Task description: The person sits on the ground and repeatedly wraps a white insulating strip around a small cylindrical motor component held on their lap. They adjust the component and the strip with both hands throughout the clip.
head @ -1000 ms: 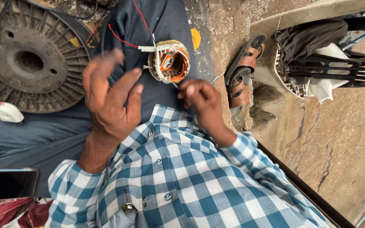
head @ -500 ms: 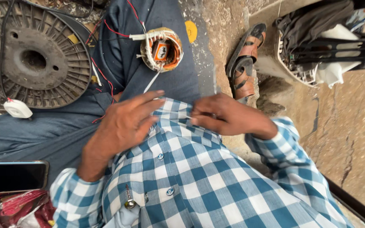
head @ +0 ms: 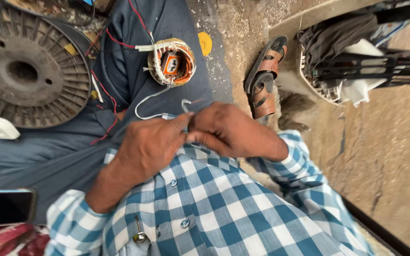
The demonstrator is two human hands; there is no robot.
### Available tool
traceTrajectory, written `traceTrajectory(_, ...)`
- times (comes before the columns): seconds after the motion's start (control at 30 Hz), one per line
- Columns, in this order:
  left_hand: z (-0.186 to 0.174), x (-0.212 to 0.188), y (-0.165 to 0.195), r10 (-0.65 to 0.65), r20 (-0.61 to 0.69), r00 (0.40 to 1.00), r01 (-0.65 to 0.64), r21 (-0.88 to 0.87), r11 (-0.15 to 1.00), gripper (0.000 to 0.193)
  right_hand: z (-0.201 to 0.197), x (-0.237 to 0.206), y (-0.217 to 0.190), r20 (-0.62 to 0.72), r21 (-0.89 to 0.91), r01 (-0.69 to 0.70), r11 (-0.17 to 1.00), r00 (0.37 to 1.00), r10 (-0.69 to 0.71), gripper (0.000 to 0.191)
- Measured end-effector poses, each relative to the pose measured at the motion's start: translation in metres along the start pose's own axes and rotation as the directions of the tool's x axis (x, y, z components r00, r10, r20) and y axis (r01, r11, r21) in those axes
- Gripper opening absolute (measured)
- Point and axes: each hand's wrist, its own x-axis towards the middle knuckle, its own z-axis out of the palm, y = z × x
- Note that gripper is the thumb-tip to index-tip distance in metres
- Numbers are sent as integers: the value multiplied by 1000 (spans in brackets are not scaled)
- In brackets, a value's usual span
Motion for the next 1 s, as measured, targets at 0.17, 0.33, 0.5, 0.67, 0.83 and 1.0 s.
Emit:
traceTrajectory(0.17, -39, -6, -8, -149, -16, 989, 148, 238, 960, 33, -28, 2, 4, -99, 38, -222, 974, 969, 225, 21)
traceTrajectory(0.33, -4, -1, -9, 110, -104, 988, -98, 111, 989, 53, 6, 14, 18, -82, 110, -60, 992, 994, 69, 19)
traceTrajectory(0.5, 4, -16, -34, -37, -83, 996, 54, 213, 976, 27, 15, 14, 26, -235, 148, -208, 967, 942, 238, 15)
traceTrajectory(0.67, -15, -21, -25, -194, -93, 977, 215, 342, 915, 16, 8, 8, 26, -352, 48, -225, 973, 908, 227, 7)
traceTrajectory(0.83, -18, 4, -1, -79, -85, 993, 115, 624, 773, 38, 22, 12, 29, -442, -225, -196, 954, 894, 79, 11)
traceTrajectory(1.0, 8, 13, -1, -34, -71, 997, 48, 195, 980, 38, 51, 19, 25, -491, -87, -87, 992, 871, 33, 8)
